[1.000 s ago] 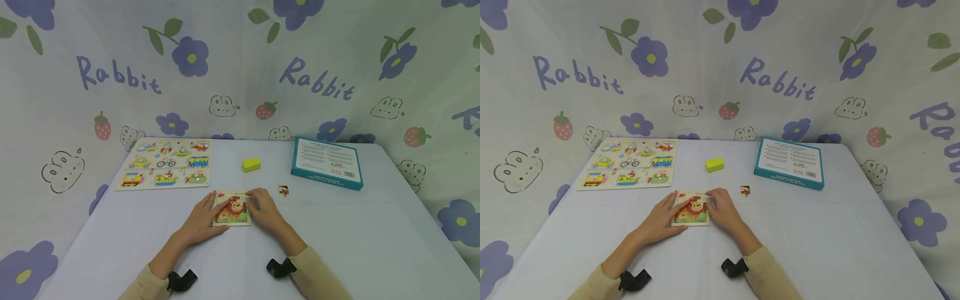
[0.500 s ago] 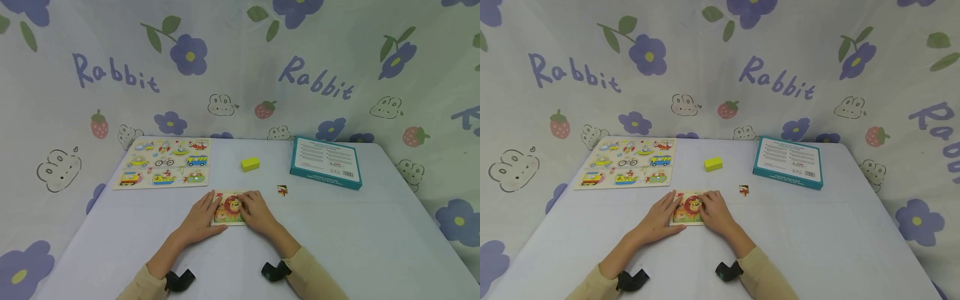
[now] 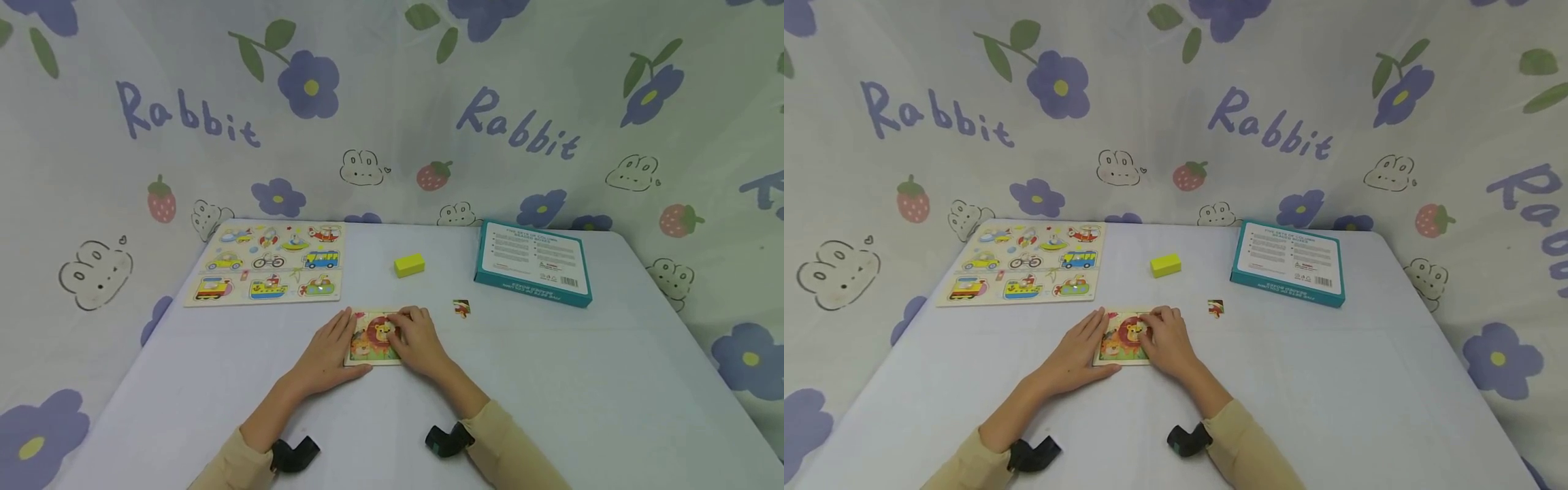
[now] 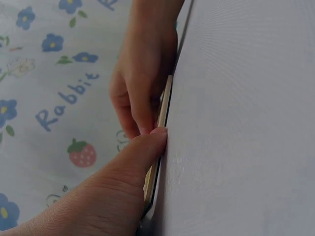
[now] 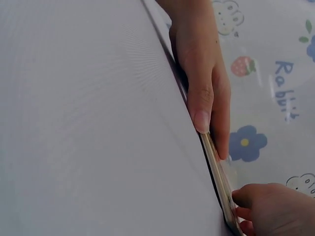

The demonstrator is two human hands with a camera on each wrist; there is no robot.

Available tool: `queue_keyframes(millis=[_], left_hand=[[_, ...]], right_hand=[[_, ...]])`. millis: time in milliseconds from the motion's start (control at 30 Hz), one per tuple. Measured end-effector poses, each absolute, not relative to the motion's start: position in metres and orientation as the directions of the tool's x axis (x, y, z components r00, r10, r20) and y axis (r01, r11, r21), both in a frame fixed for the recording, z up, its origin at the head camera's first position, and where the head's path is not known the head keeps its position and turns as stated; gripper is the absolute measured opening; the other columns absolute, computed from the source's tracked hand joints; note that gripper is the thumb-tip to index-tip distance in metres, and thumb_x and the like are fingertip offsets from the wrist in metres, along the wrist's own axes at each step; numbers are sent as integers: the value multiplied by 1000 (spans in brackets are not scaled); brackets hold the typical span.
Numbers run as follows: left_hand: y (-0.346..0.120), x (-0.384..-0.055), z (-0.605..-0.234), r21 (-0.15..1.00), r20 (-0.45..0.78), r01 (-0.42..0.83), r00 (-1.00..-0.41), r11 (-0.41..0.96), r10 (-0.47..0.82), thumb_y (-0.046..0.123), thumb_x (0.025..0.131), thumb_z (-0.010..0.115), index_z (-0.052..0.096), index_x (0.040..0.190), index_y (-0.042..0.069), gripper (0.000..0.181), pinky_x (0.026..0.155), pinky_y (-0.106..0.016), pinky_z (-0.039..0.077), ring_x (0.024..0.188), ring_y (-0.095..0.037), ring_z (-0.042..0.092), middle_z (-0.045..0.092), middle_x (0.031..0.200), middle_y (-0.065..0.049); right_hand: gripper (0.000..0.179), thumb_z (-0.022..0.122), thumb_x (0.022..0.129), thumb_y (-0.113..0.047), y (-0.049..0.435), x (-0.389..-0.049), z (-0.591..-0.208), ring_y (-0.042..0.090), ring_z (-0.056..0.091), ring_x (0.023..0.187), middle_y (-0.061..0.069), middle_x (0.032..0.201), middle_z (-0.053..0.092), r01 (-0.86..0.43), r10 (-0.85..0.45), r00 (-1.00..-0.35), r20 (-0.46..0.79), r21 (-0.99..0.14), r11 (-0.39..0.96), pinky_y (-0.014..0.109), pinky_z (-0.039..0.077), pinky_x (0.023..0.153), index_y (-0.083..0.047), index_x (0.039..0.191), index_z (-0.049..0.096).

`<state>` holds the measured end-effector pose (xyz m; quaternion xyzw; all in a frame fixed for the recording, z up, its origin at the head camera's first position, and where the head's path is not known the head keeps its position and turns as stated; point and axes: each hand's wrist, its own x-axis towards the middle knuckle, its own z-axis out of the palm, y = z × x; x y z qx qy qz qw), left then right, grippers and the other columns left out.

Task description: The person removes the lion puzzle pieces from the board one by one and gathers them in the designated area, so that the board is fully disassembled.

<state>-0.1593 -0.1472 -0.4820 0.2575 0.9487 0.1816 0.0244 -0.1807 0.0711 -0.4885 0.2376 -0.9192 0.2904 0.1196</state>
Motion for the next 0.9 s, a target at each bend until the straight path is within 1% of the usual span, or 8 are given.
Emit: queue_keyframes(millis=[133,300,400,500,567,700,833,900], left_hand=[[-149,-159,-482,347,43,476,-869,808,493,68,79,48,19,144,-2,100,106,-48,19,138,-28,9,12,151,-16],[-149,-160,-483,372,34,475,-865,797,500,69,79,47,18,144,-1,100,106,-48,18,138,-27,7,9,152,-15],[-149,-160,-484,373,28,472,-866,799,499,69,79,47,17,145,-1,100,107,-48,17,139,-27,5,9,152,-15],[-148,-160,-485,374,20,467,-868,801,497,69,80,47,16,145,0,100,107,-47,16,139,-26,4,8,152,-15],[-147,-159,-485,381,21,465,-868,799,496,68,80,48,17,145,0,100,107,-47,16,139,-26,4,9,152,-15],[-147,-159,-485,393,19,458,-871,797,491,68,79,49,17,145,0,100,107,-47,16,139,-25,4,8,152,-14],[-147,-159,-483,393,24,458,-872,797,489,67,79,50,17,145,0,99,107,-47,16,139,-26,4,8,152,-14],[-147,-159,-483,388,25,460,-871,799,490,67,80,49,17,145,0,99,107,-47,16,139,-26,5,8,152,-14]], right_hand=[[30,69,81,-21,65,-182,-485,24,44,92,9,103,55,-426,-303,-903,303,-555,715,37,37,80,-5,106,65],[30,75,76,-21,63,-183,-487,21,45,89,4,98,57,-361,-246,-931,268,-595,718,36,37,79,-9,101,63],[23,76,74,-20,63,-183,-488,19,45,84,1,90,59,-364,-229,-929,289,-613,701,34,37,76,-12,92,63],[14,75,75,-19,64,-183,-489,17,44,79,-3,81,58,-391,-225,-915,334,-602,697,33,37,73,-14,83,64],[11,74,77,-18,64,-182,-490,16,44,77,-5,77,58,-414,-231,-903,363,-586,696,32,37,72,-15,80,65],[11,74,77,-19,64,-182,-490,16,45,77,-4,77,58,-431,-240,-893,380,-573,697,32,37,71,-14,82,66],[19,73,78,-23,64,-183,-490,16,45,80,-1,85,59,-425,-259,-898,357,-546,722,31,37,71,-13,92,67],[21,73,78,-26,64,-183,-489,17,45,82,0,88,59,-432,-276,-895,351,-524,734,32,37,72,-13,94,68]])
